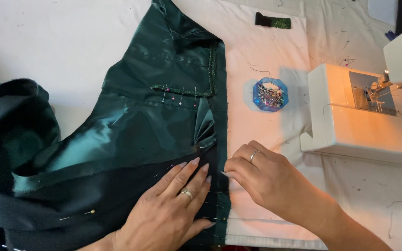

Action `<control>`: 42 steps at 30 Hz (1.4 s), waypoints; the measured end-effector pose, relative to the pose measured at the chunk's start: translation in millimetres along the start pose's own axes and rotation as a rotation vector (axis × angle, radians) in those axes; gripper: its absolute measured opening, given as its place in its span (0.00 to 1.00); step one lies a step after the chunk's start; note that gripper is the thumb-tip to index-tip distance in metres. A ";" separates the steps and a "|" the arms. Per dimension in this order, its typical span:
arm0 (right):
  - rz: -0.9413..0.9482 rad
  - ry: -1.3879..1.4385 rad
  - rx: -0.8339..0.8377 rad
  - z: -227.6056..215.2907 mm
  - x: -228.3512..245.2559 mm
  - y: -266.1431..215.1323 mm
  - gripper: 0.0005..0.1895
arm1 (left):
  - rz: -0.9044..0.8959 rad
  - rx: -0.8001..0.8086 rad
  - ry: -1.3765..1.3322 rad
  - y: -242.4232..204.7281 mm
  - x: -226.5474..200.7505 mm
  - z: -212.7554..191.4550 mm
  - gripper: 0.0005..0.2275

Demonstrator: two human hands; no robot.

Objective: Pinning a green satin lining to a dark fabric garment on a work table to prepare for sewing.

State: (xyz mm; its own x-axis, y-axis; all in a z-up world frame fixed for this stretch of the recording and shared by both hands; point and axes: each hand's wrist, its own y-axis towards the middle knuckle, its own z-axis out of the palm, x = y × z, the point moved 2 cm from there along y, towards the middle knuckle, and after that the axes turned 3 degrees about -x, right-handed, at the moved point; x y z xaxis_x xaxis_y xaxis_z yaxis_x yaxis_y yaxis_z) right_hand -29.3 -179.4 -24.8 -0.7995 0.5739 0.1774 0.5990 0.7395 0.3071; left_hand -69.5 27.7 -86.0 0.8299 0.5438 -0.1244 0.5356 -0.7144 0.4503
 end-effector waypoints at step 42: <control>0.246 -0.211 0.254 33.3 19.9 -22.3 0.07 | 0.077 -0.111 0.101 -10.4 -8.6 12.8 0.27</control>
State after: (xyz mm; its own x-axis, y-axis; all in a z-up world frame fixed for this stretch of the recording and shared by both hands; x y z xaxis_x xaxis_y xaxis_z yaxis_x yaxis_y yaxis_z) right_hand -57.0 -172.7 -59.3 -0.6196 0.7848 0.0127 0.7847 0.6189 0.0345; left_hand -80.2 24.9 -101.0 0.8451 0.5347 0.0012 0.4458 -0.7059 0.5505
